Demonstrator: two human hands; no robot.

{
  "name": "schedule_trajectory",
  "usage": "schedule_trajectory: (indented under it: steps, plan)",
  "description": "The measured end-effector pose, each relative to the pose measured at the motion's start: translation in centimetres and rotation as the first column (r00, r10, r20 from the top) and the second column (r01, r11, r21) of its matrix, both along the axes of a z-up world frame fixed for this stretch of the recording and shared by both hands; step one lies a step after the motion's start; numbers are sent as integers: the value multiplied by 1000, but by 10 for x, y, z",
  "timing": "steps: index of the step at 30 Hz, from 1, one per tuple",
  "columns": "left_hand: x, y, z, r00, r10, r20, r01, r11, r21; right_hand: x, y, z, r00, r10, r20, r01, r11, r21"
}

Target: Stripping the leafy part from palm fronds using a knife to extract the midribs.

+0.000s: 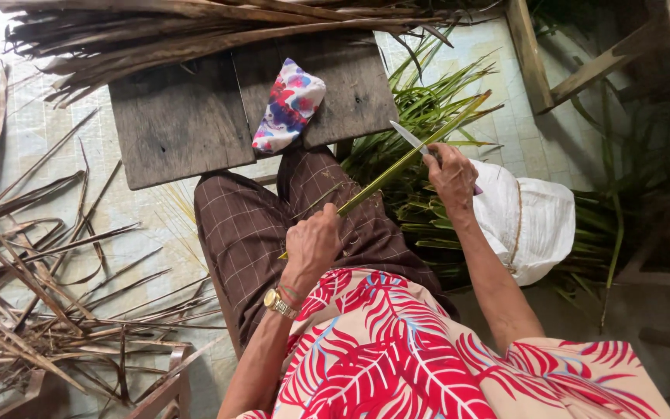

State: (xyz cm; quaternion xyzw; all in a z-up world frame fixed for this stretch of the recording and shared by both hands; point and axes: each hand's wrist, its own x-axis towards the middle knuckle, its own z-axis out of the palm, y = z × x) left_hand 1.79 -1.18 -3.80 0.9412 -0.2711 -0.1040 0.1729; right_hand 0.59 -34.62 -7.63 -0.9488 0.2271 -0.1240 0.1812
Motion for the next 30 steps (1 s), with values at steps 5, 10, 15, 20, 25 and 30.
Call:
schedule_trajectory:
  steps: [5,10,15,20,25,30]
  plan:
    - [-5,1,22,1000,-1,6,1,1000,7,0,8,8,1000,2,26,-3,999,37]
    - [-7,3,40,1000,-19,-19,20,1000,9,1,11,11,1000,-5,19,4,998,59]
    - [-8,12,46,999,-30,-45,30,1000,-4,-1,-4,3,999,-44,-10,45,998,35]
    - [-9,15,36,998,-50,-50,50,999,3,-4,-8,3,999,-49,-16,51,995,87]
    - [-2,29,66,997,-62,-35,64,997,34,-12,-20,10,989,-138,-43,142,986,89]
    - [2,54,77,999,22,-42,-18,996,87,-28,-49,3,966,-238,98,243,969,-39]
